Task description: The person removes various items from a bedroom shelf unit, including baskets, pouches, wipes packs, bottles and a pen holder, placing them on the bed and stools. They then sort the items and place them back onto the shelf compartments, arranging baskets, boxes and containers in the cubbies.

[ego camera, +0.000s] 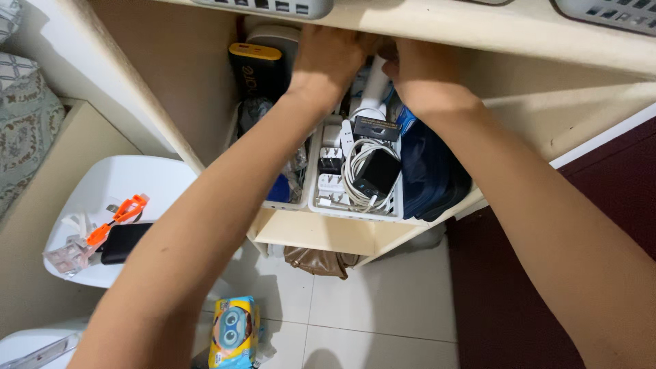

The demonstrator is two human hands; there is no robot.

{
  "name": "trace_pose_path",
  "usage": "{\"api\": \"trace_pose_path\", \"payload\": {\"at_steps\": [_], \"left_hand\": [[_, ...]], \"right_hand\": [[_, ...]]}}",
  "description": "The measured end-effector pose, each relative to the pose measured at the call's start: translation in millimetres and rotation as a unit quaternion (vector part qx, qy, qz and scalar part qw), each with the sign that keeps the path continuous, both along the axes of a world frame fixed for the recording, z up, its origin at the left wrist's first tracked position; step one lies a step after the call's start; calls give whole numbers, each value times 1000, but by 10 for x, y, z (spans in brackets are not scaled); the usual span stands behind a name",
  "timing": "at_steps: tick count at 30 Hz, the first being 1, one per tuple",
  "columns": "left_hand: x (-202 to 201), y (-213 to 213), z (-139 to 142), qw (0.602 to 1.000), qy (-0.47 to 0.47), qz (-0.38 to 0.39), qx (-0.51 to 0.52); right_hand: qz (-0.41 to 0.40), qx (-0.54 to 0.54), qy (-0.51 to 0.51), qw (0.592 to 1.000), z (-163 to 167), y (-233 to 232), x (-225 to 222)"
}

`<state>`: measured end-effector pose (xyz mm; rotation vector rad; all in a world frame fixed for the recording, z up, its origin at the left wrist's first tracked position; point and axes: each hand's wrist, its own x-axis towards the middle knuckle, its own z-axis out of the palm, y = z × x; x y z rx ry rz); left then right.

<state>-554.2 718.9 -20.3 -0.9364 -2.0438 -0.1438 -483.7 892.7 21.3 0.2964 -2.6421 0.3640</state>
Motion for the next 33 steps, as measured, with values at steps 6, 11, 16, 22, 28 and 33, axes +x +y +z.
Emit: {"api": "trace_pose_path", "payload": {"at_steps": [6, 11, 16, 22, 28, 33], "left_hand": [[526, -542, 131, 990, 6, -11, 138], [1157, -897, 160, 986, -41, -44, 157], [1418, -1016, 101, 980, -97, -67, 161], [1492, -831, 78, 962, -153, -65, 214], [1718, -740, 268, 954, -174, -43, 240], [2372, -931, 702, 925, -235, -29, 297]], "right_hand": [[-47, 120, 53, 990, -64, 85, -63], [3, 120, 114, 986, 22, 64, 44], [-36, -15, 24, 999, 194, -92, 344], [-76, -23, 22, 997, 194, -510, 723], [18, -57, 99, 993, 97, -943, 1283], [34, -116, 93, 988, 358, -1378, 1867]]}}
